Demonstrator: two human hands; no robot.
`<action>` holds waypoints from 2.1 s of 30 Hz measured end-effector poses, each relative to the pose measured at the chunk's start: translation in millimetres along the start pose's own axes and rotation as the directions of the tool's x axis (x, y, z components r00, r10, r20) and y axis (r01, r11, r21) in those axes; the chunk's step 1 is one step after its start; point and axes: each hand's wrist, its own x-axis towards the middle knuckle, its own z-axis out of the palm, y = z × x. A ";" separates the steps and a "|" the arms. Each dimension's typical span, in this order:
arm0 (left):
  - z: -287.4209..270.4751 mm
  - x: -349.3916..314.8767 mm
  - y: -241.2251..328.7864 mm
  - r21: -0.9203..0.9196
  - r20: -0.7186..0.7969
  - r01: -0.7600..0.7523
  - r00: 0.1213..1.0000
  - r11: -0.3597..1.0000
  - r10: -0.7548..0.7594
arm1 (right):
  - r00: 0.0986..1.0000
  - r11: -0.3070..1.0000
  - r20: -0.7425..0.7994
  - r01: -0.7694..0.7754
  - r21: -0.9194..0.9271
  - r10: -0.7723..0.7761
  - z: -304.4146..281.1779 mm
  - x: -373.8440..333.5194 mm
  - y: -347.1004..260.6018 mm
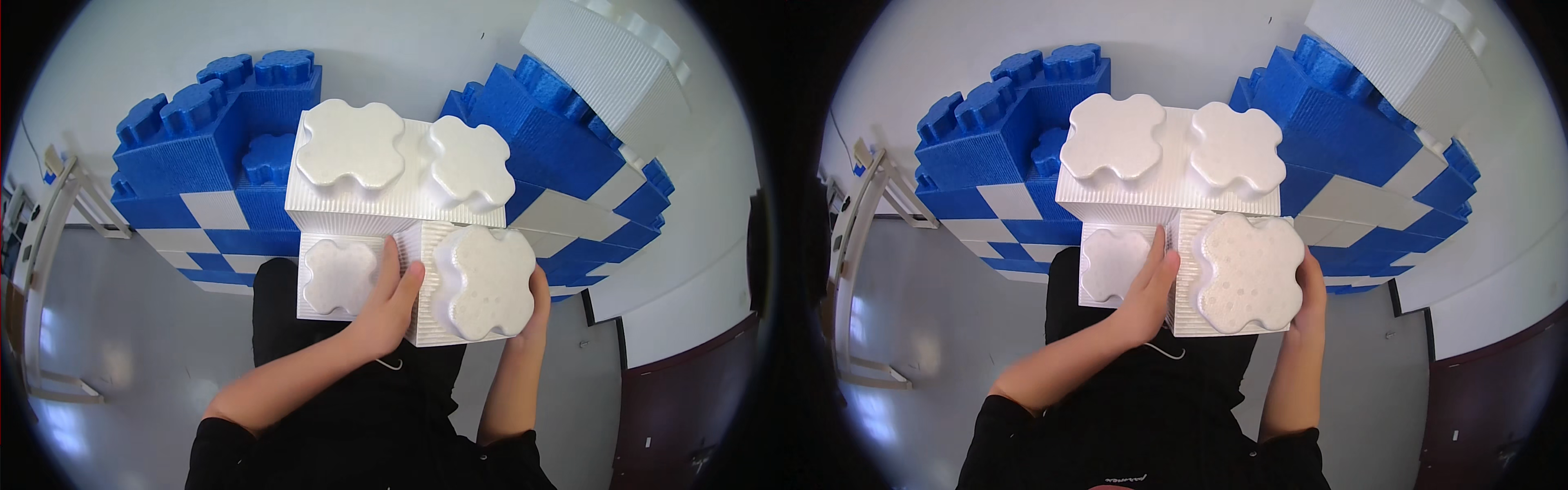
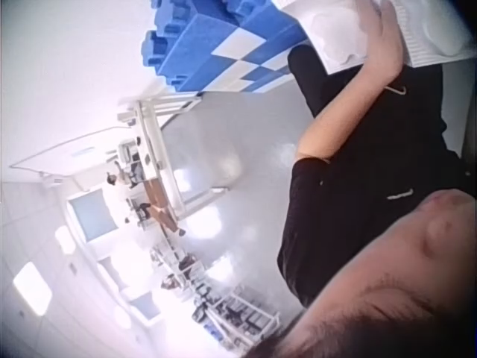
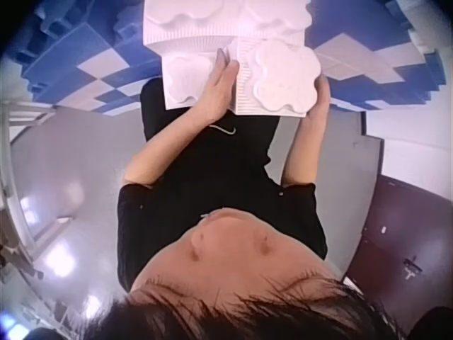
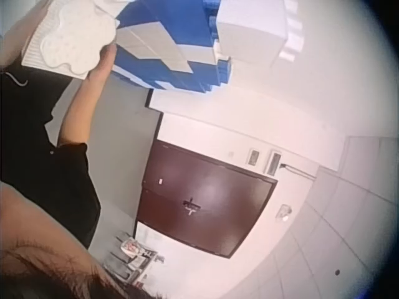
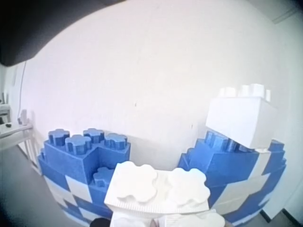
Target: The recorder is assembling large white interlocking foam blocks together.
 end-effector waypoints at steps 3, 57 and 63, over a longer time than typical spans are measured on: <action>6.3 12.4 -7.3 -0.028 -0.056 0.016 0.998 0.999 -0.018 | 0.992 0.998 -0.116 -0.055 0.026 0.057 5.8 7.8 1.6; 2.0 -11.3 -49.1 -0.016 -0.057 -0.092 0.994 0.996 0.091 | 0.998 0.997 0.005 -0.057 0.060 0.057 -18.4 -5.7 48.9; 14.5 -14.9 -41.9 0.084 -0.050 -0.083 0.995 0.993 0.088 | 0.935 0.853 0.182 0.351 -0.386 -0.303 -36.0 8.1 55.0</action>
